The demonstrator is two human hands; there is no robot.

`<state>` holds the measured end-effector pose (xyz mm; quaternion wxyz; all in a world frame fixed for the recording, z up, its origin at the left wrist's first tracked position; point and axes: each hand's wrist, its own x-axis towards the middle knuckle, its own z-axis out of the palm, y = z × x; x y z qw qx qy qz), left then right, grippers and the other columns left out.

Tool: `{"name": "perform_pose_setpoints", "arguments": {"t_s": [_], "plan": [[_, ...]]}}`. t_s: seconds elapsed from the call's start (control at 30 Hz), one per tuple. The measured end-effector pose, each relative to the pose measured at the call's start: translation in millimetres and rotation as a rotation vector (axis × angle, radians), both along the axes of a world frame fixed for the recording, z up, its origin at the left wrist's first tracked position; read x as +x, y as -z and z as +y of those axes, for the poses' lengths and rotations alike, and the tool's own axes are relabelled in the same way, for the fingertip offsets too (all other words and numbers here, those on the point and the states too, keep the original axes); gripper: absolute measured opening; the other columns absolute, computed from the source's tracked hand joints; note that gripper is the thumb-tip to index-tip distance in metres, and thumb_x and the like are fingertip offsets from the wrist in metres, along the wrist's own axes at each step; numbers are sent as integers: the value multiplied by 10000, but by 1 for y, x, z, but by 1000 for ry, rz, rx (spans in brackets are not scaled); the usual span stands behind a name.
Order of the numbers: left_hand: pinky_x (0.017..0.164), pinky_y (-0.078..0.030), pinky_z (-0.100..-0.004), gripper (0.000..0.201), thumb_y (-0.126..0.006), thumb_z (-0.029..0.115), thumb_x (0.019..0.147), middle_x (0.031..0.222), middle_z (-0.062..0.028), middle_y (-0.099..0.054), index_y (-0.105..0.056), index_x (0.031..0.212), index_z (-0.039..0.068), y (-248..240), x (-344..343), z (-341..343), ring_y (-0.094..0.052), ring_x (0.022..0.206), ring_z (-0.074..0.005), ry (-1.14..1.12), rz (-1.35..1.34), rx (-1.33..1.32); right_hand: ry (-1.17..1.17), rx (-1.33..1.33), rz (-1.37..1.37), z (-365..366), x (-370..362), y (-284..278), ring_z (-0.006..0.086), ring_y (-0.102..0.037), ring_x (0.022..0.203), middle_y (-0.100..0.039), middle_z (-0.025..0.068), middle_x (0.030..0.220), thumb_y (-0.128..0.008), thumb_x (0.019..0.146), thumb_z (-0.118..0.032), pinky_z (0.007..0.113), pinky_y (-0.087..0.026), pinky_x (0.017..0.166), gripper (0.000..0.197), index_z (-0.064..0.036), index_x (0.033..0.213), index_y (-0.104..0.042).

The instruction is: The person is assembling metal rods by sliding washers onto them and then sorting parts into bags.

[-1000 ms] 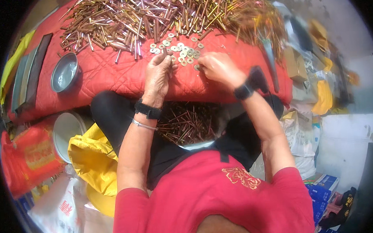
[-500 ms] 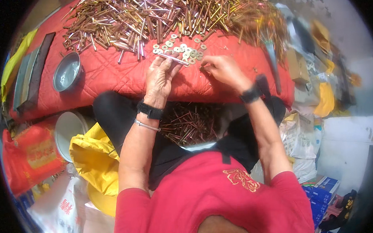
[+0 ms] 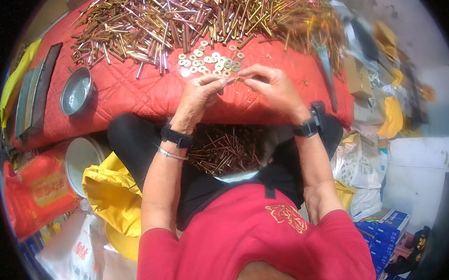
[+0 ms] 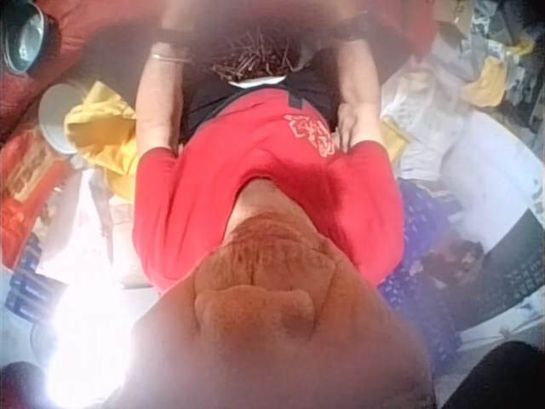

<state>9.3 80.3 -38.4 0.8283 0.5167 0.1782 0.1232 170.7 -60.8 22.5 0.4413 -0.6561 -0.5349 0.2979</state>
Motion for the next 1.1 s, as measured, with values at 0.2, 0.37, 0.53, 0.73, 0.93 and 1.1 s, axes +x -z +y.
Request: {"name": "perform_pose_setpoints", "arguments": {"t_s": [0.2,0.37,0.53,0.73,0.93,1.1], "plan": [[562,-385,-187,237,-670,165,841,769,23,-625,-679,1025,17,-15,-2,-1,-520,641,-46,149,109,227,-173,-270,71,-8,13,-10,41,-537,733,-634,-14,837,-615,880,-136,214,-452,649,191,-33,1036,-654],[659,-526,-235,184,-648,100,877,858,-55,-643,-617,1024,-6,8,15,1,-626,744,-119,-330,-62,-365,142,58,142,4,1,37,39,-516,694,-596,-22,839,-613,894,-128,206,-419,598,142,-56,1007,-659],[667,-539,-255,169,-641,120,895,863,-55,-647,-606,1017,9,22,29,-37,-630,750,-126,-252,-97,-342,439,385,86,27,-36,43,133,-552,938,-560,32,994,-562,932,-136,276,-450,821,156,-29,1016,-640],[570,-435,-249,339,-597,315,926,795,7,-558,-566,1113,34,26,18,-11,-515,654,-80,-393,-154,-494,615,250,-534,-30,63,52,289,-592,875,-600,137,913,-621,820,-87,378,-482,796,148,-31,957,-631],[431,-287,-170,355,-585,306,933,767,16,-523,-525,1167,46,24,20,-4,-367,518,-38,-207,-223,-648,639,-201,-1018,-86,130,71,335,-563,889,-558,141,842,-657,768,-89,439,-467,774,123,-78,882,-615],[386,-258,-157,271,-604,224,924,708,9,-547,-576,1131,53,12,19,-13,-373,466,-23,-247,-104,-486,639,-96,-1021,-64,120,63,340,-570,835,-575,135,846,-658,779,-121,419,-467,723,109,-53,819,-583]]}}
